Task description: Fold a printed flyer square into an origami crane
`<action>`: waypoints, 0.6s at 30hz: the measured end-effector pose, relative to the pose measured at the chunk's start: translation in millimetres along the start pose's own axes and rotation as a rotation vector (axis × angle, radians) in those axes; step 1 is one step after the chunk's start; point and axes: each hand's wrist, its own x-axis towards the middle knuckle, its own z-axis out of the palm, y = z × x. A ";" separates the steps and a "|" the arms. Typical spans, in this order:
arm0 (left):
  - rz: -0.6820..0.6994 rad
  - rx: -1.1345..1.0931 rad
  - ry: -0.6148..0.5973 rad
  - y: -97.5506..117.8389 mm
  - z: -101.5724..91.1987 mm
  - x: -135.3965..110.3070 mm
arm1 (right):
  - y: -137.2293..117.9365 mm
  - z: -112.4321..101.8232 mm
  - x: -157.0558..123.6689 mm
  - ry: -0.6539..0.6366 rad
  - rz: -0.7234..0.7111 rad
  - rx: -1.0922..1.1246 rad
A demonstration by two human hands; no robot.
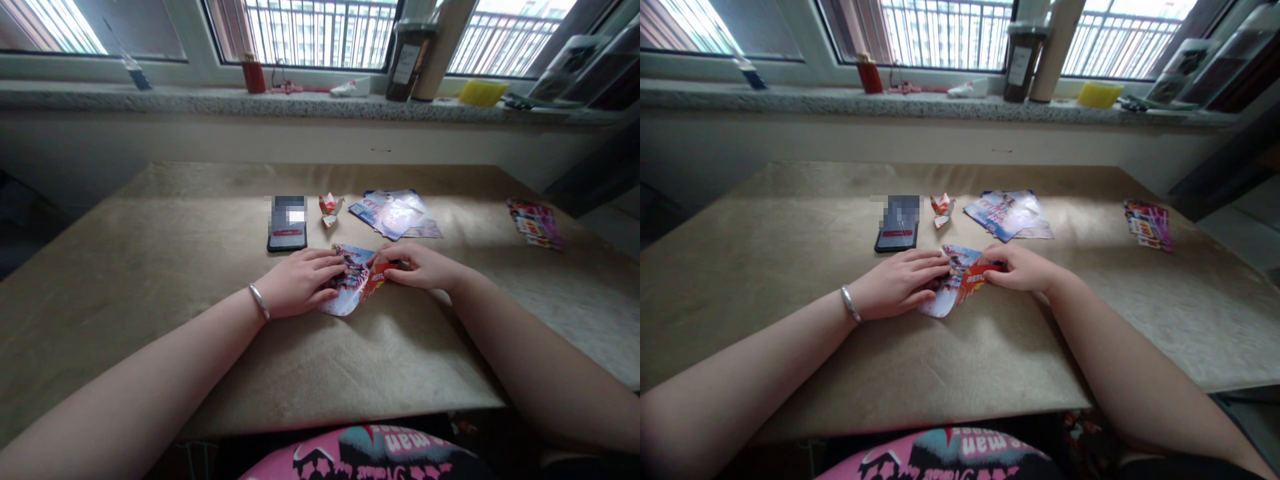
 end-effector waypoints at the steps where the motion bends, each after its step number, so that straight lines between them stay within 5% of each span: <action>1: -0.026 0.018 -0.010 -0.6 -0.3 -0.1 | 0.5 -0.4 0.0 -0.007 0.002 0.000; 10: -0.005 0.019 -0.050 -0.7 -4.5 -0.9 | -2.5 2.9 3.9 0.018 0.146 -0.021; 18: 0.152 -0.001 -0.010 4.5 -8.6 -1.0 | -10.1 18.7 14.5 0.210 0.316 -0.034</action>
